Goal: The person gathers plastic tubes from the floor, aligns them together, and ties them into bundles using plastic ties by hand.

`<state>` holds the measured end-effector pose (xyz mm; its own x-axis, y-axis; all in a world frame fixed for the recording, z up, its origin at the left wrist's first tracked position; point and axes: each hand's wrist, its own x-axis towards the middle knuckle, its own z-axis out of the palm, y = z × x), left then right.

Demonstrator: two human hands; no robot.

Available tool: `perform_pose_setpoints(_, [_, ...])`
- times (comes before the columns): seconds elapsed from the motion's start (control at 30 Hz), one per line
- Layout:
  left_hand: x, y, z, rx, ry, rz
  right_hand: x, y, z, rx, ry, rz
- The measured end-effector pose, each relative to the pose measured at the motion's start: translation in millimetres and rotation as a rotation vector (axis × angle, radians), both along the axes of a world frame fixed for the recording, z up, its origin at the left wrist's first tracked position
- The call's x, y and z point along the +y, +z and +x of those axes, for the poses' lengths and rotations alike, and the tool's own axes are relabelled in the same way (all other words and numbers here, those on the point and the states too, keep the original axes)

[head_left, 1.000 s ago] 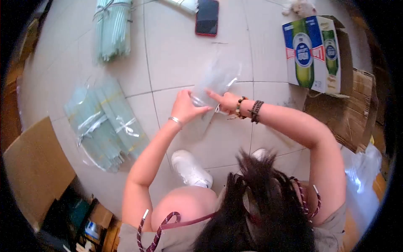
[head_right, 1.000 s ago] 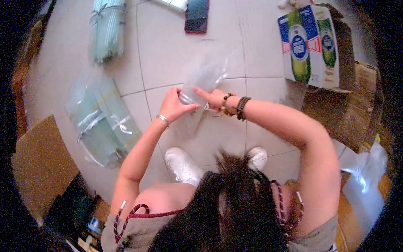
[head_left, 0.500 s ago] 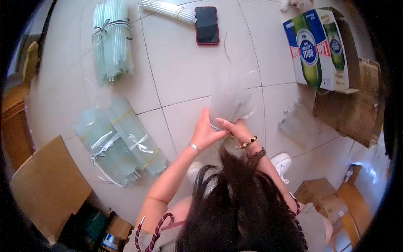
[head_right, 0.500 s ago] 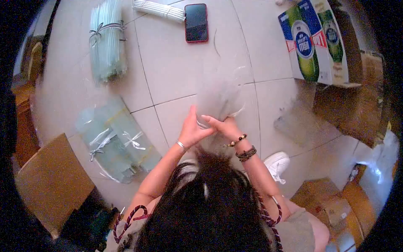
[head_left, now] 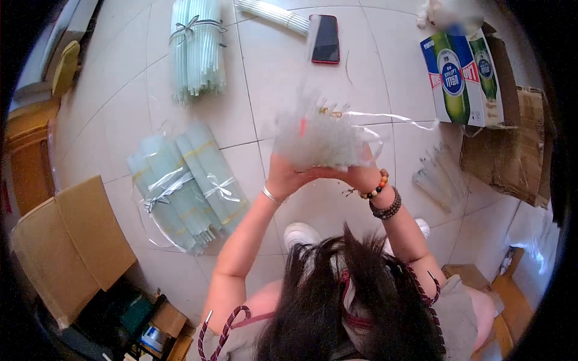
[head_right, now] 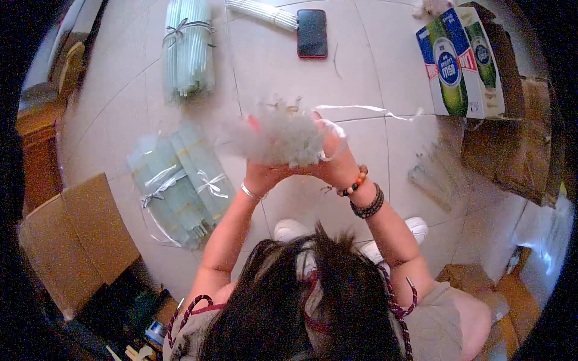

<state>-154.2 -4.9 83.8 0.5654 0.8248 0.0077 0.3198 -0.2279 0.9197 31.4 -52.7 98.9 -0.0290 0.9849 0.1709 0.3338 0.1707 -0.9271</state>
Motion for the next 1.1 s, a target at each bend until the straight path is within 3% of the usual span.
perform_pose_setpoints(0.07, [4.5,-8.6,-4.5,0.116,-0.043,0.374,8.4,-1.9,0.1,0.078,0.065,-0.016])
perform_pose_setpoints(0.1, [12.4,-17.3,-6.1,0.339,-0.068,0.595,14.2,-1.9,-1.6,0.185,0.101,-0.096])
perform_pose_setpoints(0.17, [17.3,-25.4,-0.4,-0.198,0.026,0.389,21.9,-8.1,-1.5,0.238,0.141,-0.237])
perform_pose_setpoints(0.2, [19.3,-29.0,0.1,-0.303,0.044,0.348,25.9,-11.2,-1.4,0.262,0.157,-0.307])
perform_pose_setpoints(0.23, [21.5,-31.3,0.9,-0.409,0.059,0.309,28.9,-10.5,-0.3,0.065,0.174,-0.191])
perform_pose_setpoints(0.27, [24.4,-33.5,0.6,-0.354,0.047,0.34,31.7,-12.3,1.0,-0.129,0.19,-0.075])
perform_pose_setpoints(0.37, [21.4,-33.5,0.7,-0.29,0.095,0.307,32.7,-43.8,5.3,-0.246,0.251,0.175])
perform_pose_setpoints(0.47, [23.9,-34.0,-1.8,-0.139,0.133,0.388,30.1,-55.1,6.8,-0.072,0.262,-0.092])
perform_pose_setpoints(0.6, [20.0,-68.0,-9.0,-0.016,0.268,0.385,45.2,-41.2,-7.3,-0.112,0.183,0.099])
perform_pose_setpoints(0.67, [24.9,-63.0,-11.2,0.096,0.184,0.38,52.8,-31.7,-6.5,-0.01,0.213,0.162])
perform_pose_setpoints(0.73, [24.0,-48.5,-10.0,-0.125,0.257,0.027,55.2,-6.3,-4.3,-0.056,0.228,0.146])
perform_pose_setpoints(0.77, [24.9,-25.8,1.1,-0.406,0.367,-0.319,56.1,1.4,-3.7,-0.081,0.235,0.137])
perform_pose_setpoints(0.9, [19.8,-9.6,12.9,-0.356,0.39,-0.259,59.2,-4.6,-7.2,-0.096,0.263,0.134])
perform_pose_setpoints(1.0, [24.4,-9.6,17.6,-0.729,0.411,-0.634,57.9,-24.3,-6.9,0.001,0.275,0.161])
perform_pose_setpoints(1.07, [21.3,-18.5,11.3,-0.683,0.415,-0.507,65.8,-14.1,-13.3,-0.041,0.321,0.127])
perform_pose_setpoints(1.1, [14.1,-30.7,2.2,-0.455,0.398,-0.215,62.4,-9.2,-14.1,-0.06,0.321,0.039])
